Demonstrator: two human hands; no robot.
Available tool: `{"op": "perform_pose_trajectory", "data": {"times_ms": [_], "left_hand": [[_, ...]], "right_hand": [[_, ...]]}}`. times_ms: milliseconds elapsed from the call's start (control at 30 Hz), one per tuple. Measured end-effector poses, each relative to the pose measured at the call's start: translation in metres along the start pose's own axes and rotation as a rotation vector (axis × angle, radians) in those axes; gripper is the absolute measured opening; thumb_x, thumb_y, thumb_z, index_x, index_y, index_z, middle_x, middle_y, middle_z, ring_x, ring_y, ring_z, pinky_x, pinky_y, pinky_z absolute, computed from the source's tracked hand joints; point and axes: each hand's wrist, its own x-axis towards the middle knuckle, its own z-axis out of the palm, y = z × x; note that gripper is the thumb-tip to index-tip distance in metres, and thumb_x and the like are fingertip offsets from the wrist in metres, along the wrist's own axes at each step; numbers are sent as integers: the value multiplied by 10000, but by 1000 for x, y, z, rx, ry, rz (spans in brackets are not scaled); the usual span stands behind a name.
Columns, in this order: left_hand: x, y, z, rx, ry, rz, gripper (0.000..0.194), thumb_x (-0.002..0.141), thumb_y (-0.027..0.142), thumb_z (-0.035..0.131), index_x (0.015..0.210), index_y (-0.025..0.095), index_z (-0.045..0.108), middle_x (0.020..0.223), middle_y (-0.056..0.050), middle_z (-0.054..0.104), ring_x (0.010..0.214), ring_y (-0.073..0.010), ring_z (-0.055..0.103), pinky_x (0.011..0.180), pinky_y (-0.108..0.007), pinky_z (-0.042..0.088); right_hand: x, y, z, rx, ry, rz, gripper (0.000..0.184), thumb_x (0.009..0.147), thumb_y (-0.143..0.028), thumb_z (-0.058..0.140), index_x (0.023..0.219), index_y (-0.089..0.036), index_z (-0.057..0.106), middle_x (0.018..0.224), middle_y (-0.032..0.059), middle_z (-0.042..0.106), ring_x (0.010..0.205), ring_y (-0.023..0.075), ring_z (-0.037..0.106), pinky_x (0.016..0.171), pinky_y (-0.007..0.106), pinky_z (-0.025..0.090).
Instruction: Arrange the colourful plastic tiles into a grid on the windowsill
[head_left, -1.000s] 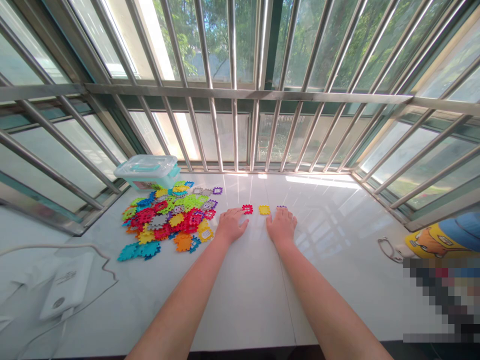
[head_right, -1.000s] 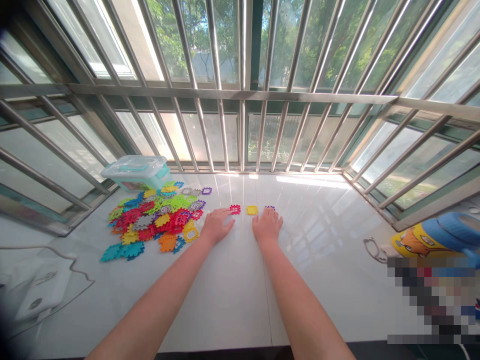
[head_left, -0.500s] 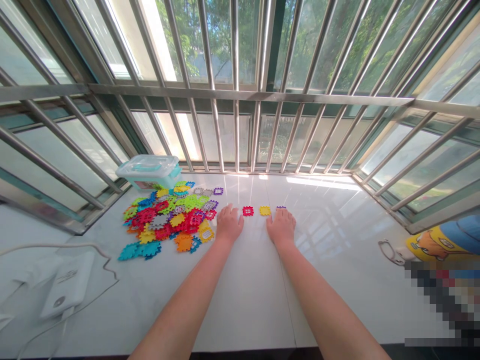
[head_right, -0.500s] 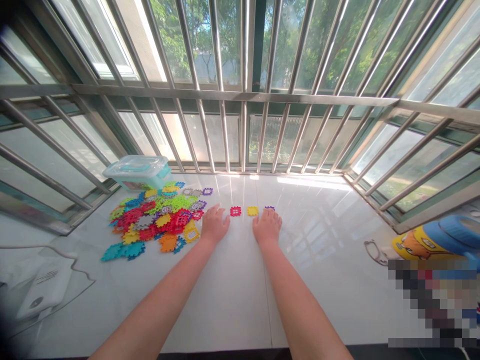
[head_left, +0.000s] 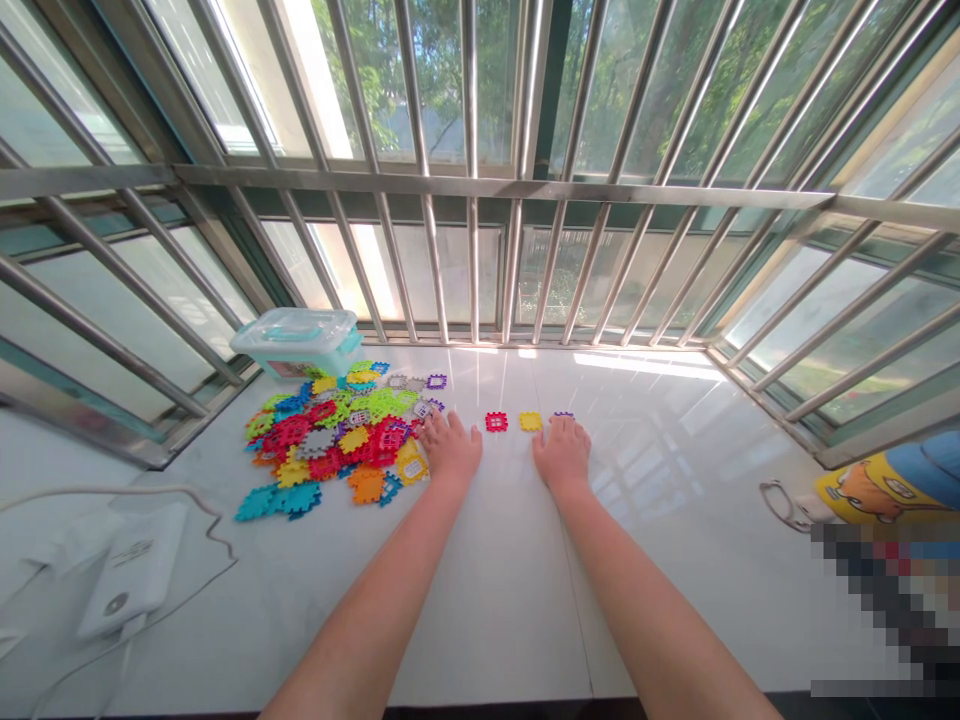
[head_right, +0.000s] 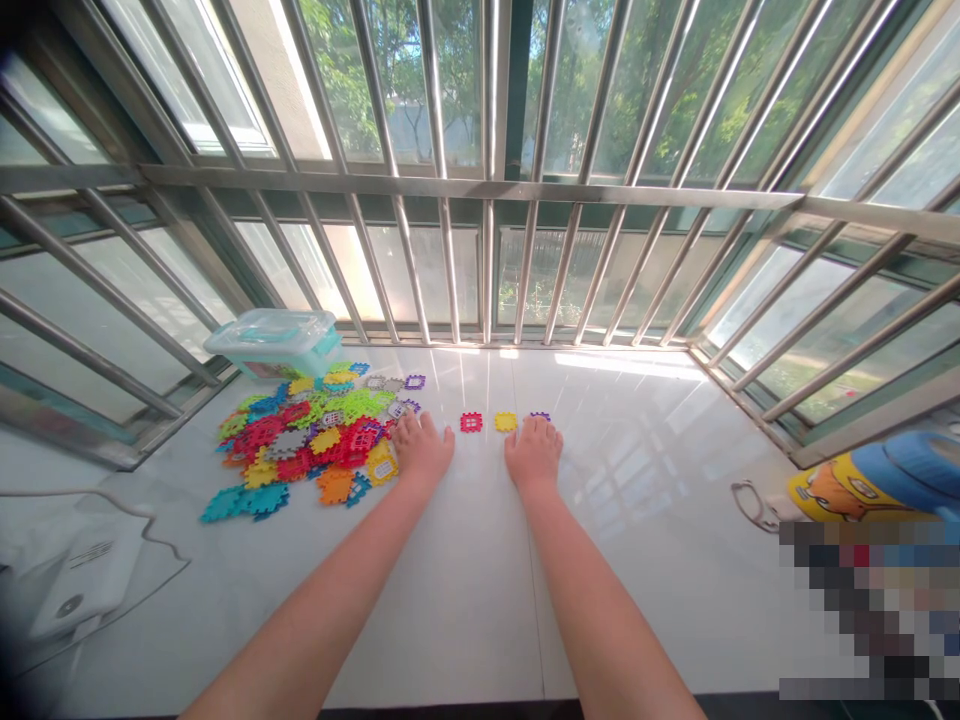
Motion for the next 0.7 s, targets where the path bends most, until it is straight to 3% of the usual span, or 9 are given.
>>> {"op": "perform_pose_trajectory", "data": {"times_ms": [133,300,500,700], "left_hand": [[0,-2,5,-14,39,-19,685,941,492,516,1487,79,542,1708,-293,269,1593,-451,231,1274,-629,205],[1,-4,9,-19,29,-14,681,945,505,501,1485,94,547,1678,-284,349,1606,-436,206,1279,-650,156],[1,-3,5,-8,59,-41,713,923,507,526,1469,49,556,1726,-284,231,1612,-434,188,1302,-588,147],[3,-2,-1,-30,1,-69,772,940,504,484,1534,11,499,1698,-274,313,1593,-445,231,1310,-576,158]], "right_hand": [[0,-1,-2,-8,-4,-4,399,1003,-363,452,1325,-171,588,1334,170,609,1255,312,501,1141,433,289],[0,-1,-3,-12,-4,-12,381,1007,-363,464,1309,-174,597,1318,159,616,1240,304,502,1134,419,294],[0,-1,-4,5,-7,-21,368,1004,-359,464,1290,-173,604,1299,155,621,1228,300,505,1126,412,294],[0,-1,-5,11,-10,-20,349,1003,-338,462,1274,-176,608,1289,151,626,1225,298,510,1122,409,297]]}}
